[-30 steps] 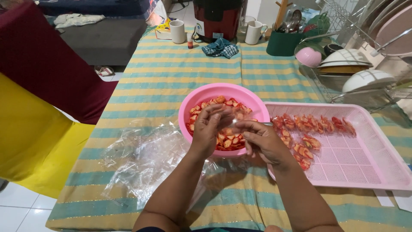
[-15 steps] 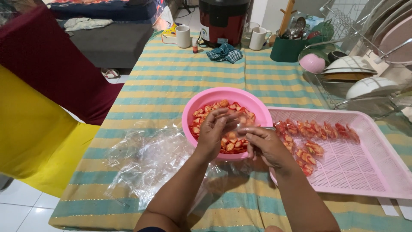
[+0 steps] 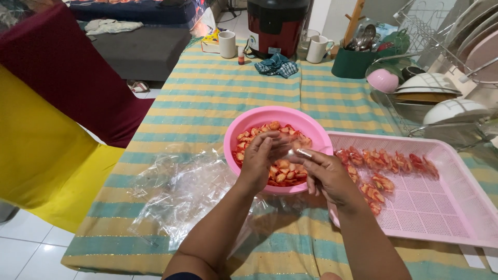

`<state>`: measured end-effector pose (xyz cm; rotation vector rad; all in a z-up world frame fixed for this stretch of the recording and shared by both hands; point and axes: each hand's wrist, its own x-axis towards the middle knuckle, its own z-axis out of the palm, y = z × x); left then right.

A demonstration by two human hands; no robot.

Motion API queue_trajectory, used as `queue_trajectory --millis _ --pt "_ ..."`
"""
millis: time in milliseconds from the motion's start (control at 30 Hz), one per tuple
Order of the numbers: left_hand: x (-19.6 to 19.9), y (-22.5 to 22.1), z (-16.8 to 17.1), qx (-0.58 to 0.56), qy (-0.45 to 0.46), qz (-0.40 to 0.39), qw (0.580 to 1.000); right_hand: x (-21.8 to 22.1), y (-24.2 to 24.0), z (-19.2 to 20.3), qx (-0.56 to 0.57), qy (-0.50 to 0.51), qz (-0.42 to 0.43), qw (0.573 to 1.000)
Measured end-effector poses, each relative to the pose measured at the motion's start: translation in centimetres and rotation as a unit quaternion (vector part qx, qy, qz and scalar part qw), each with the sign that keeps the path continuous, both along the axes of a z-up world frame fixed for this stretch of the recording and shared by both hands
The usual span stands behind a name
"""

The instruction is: Sorting and transferring sliced food items from a bowl to a tray by hand and using a spoon.

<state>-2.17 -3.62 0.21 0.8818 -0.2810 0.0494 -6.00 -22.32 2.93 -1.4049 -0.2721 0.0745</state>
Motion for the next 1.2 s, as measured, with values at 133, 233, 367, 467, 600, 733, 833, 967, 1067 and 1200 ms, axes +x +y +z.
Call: queue_trajectory --millis 133,233,367,467,600,733,833,967,1067,1200 --pt "-0.2 -0.6 -0.6 0.006 0.012 -0.004 1.000 0.1 0.1 -0.4 0.021 0.008 0.029 0.999" --pt "-1.2 -0.8 0.5 0.017 0.003 -0.004 1.000 0.7 -0.1 -1.1 0.036 0.013 0.057 0.998" --pt "-0.5 -0.9 -0.1 0.014 0.018 0.003 1.000 1.0 -0.6 -2.0 0.021 -0.007 0.032 0.999" --pt "-0.4 -0.8 -0.2 -0.024 0.038 -0.003 0.999 1.8 -1.2 -3.4 -0.008 -0.025 -0.009 1.000" --pt "0.2 -0.6 -0.3 -0.026 0.063 0.011 0.998 2.2 -1.6 -4.1 -0.025 -0.009 -0.046 0.999" --pt "0.3 -0.6 -0.4 -0.017 0.084 0.030 0.996 1.5 -1.0 -2.7 -0.042 -0.008 -0.058 0.997" --pt "0.7 -0.1 -0.9 -0.002 0.085 0.036 0.996 0.1 0.1 -0.5 -0.046 -0.017 -0.041 0.998" --pt "1.0 -0.2 -1.3 -0.006 0.086 0.039 0.996 -0.5 0.9 0.8 -0.054 -0.005 -0.017 0.998" --pt "0.5 -0.4 -0.7 0.024 0.073 0.041 0.996 -0.2 0.4 0.3 -0.039 0.025 0.060 0.997" --pt "0.4 -0.8 -0.9 0.079 0.056 0.057 0.994 0.3 -0.2 -0.5 -0.008 0.030 0.145 0.989"
